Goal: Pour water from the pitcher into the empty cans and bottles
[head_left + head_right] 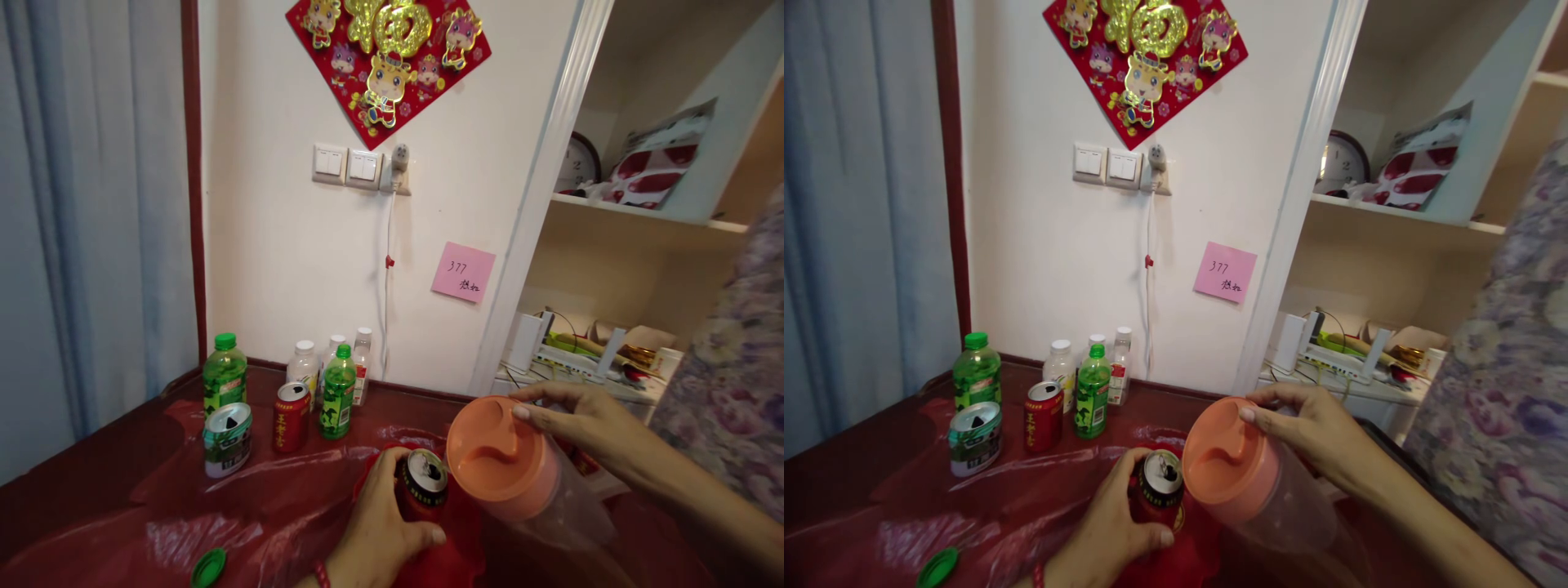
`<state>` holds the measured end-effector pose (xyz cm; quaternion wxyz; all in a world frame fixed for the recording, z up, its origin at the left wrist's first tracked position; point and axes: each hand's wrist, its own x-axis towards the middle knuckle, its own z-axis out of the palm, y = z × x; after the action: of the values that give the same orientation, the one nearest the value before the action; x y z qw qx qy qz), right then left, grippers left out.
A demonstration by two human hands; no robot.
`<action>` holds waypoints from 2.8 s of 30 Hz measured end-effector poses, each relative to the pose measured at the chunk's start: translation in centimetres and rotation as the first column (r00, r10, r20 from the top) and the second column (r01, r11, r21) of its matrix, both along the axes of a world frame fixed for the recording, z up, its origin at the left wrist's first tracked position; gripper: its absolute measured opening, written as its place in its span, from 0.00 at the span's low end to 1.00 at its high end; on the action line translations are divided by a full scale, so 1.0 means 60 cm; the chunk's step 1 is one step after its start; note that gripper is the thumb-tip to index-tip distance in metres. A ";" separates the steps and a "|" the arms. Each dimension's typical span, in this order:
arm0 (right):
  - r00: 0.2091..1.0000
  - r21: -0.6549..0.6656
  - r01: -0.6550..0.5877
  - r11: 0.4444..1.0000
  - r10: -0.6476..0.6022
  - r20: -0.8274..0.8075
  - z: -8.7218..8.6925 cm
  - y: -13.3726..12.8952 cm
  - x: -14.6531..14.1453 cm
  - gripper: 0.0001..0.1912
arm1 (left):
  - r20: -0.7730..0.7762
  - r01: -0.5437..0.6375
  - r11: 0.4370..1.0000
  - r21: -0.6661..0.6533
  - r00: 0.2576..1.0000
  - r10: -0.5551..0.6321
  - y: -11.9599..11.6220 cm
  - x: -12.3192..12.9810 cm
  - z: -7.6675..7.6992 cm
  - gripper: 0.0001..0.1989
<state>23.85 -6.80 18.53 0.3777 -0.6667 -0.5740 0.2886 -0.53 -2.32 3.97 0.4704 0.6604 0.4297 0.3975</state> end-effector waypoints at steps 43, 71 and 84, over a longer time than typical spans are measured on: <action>0.999 0.009 0.028 1.000 -0.028 0.040 -0.004 0.000 -0.002 0.31 | -0.016 0.014 1.000 0.009 1.000 -0.014 -0.002 0.000 0.007 0.35; 0.997 -0.032 0.027 0.999 -0.025 0.080 0.002 -0.002 -0.001 0.34 | 0.013 0.024 1.000 0.011 1.000 -0.024 -0.001 0.000 -0.005 0.34; 0.996 -0.034 0.030 0.999 -0.027 0.088 -0.001 0.000 0.002 0.38 | 0.005 0.022 1.000 -0.011 1.000 -0.022 -0.001 0.001 -0.002 0.35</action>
<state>23.98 -6.79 18.49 0.3444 -0.6934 -0.5754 0.2635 -0.46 -2.40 3.87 0.4795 0.6613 0.4236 0.3916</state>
